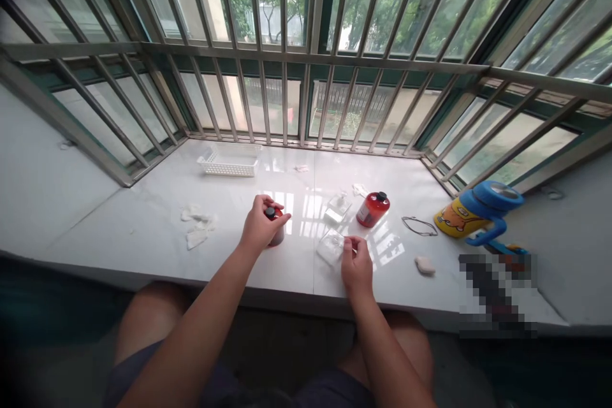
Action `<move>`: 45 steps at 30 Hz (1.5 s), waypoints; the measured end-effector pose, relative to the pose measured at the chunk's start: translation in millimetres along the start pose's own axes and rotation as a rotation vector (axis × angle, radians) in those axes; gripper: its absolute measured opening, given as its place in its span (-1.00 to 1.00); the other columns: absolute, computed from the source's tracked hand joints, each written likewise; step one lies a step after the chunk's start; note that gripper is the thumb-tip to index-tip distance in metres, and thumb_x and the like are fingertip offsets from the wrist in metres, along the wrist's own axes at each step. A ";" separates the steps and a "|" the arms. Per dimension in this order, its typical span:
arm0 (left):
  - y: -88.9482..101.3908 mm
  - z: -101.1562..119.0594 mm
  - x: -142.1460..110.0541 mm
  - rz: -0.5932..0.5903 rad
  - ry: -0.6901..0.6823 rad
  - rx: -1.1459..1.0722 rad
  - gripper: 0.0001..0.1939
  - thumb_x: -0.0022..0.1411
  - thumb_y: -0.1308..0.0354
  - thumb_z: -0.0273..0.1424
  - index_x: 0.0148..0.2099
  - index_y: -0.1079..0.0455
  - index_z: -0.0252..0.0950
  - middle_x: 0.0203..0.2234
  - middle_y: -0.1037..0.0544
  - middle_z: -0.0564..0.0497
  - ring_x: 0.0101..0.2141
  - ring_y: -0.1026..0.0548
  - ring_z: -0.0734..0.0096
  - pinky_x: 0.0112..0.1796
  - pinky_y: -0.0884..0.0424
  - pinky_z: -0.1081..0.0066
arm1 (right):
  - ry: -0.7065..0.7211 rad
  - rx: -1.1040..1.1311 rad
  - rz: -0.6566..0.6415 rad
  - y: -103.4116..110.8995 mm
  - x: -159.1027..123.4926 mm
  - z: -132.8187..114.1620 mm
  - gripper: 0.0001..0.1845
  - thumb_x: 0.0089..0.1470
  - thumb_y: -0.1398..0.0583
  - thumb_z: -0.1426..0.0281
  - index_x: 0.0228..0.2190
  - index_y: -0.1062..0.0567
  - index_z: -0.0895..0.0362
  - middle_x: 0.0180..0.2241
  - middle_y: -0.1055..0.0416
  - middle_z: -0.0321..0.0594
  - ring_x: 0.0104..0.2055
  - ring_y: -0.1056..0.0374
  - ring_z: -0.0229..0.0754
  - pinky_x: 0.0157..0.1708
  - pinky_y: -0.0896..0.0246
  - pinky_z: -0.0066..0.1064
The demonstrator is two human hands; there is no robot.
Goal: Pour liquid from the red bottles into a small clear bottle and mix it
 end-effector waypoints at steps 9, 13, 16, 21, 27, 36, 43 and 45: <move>-0.1 2.6 -0.3 -0.008 -0.063 0.054 -0.77 0.18 -0.41 -0.30 -0.27 -0.39 -0.16 -0.11 -0.63 0.02 -0.08 -0.59 0.21 -0.03 -0.44 0.23 | 0.004 -0.024 0.018 0.0 -1.2 -0.4 -0.42 0.30 -0.05 -0.17 -0.12 -0.49 0.06 -0.19 -0.56 -0.13 -0.18 -0.45 0.05 -0.16 -0.26 -0.19; 1.7 0.1 0.5 0.035 0.003 0.069 -0.62 0.11 -0.47 -0.28 -0.13 -0.35 -0.14 -0.11 -0.61 0.02 -0.13 -0.59 0.22 -0.09 -0.44 0.24 | 0.008 -0.017 0.024 0.3 -1.2 -0.8 -0.42 0.30 -0.05 -0.17 -0.12 -0.49 0.06 -0.16 -0.56 -0.11 -0.16 -0.46 0.06 -0.14 -0.27 -0.18; 0.0 3.6 1.1 0.018 -0.088 0.094 -0.74 0.16 -0.42 -0.32 -0.30 -0.35 -0.17 -0.10 -0.58 0.01 -0.08 -0.58 0.21 -0.03 -0.43 0.24 | 0.010 -0.011 0.027 0.1 -0.9 -0.6 -0.39 0.30 -0.04 -0.19 -0.11 -0.49 0.08 -0.14 -0.58 -0.07 -0.14 -0.46 0.08 -0.12 -0.29 -0.16; -0.7 1.5 1.1 0.040 -0.036 0.083 -0.72 0.14 -0.43 -0.31 -0.21 -0.38 -0.15 -0.11 -0.58 0.02 -0.10 -0.58 0.21 -0.05 -0.44 0.23 | 0.011 -0.001 0.035 0.0 -0.4 -0.1 -0.37 0.29 -0.04 -0.20 -0.11 -0.50 0.08 -0.12 -0.59 -0.06 -0.12 -0.47 0.08 -0.11 -0.30 -0.16; -0.4 3.6 1.3 0.015 -0.092 0.109 -0.75 0.15 -0.42 -0.34 -0.33 -0.36 -0.17 -0.09 -0.57 -0.01 -0.06 -0.57 0.20 -0.01 -0.43 0.22 | 0.010 0.012 0.051 0.6 0.1 0.5 -0.33 0.28 -0.03 -0.23 -0.09 -0.52 0.09 -0.11 -0.59 -0.03 -0.11 -0.47 0.09 -0.11 -0.30 -0.17; -1.0 -2.6 0.4 0.062 -0.023 0.064 -0.63 0.11 -0.46 -0.31 -0.17 -0.31 -0.14 -0.11 -0.58 0.03 -0.10 -0.58 0.23 -0.06 -0.43 0.25 | 0.017 -0.003 0.015 -1.5 1.0 2.0 -0.36 0.29 -0.04 -0.21 -0.11 -0.50 0.08 -0.15 -0.59 -0.07 -0.17 -0.47 0.07 -0.14 -0.31 -0.16; -1.6 3.7 2.4 -0.006 -0.088 0.093 -0.76 0.15 -0.41 -0.37 -0.39 -0.37 -0.19 -0.06 -0.55 0.00 -0.06 -0.58 0.22 -0.02 -0.44 0.24 | 0.012 -0.020 0.013 -1.3 1.0 1.6 -0.39 0.30 -0.04 -0.19 -0.10 -0.51 0.07 -0.17 -0.57 -0.09 -0.17 -0.46 0.06 -0.14 -0.29 -0.19; -1.2 1.7 1.5 0.006 -0.039 0.087 -0.74 0.14 -0.44 -0.33 -0.25 -0.38 -0.16 -0.07 -0.57 0.00 -0.08 -0.58 0.21 -0.05 -0.44 0.24 | 0.017 -0.022 0.017 -0.8 0.7 0.5 -0.39 0.30 -0.04 -0.18 -0.10 -0.51 0.07 -0.17 -0.57 -0.08 -0.17 -0.45 0.06 -0.15 -0.28 -0.18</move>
Point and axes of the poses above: each hand's wrist, its own x-axis towards the middle knuckle, its own y-axis out of the back of the hand, z = x × y, the point moved 4 cm from there along x, towards the middle knuckle
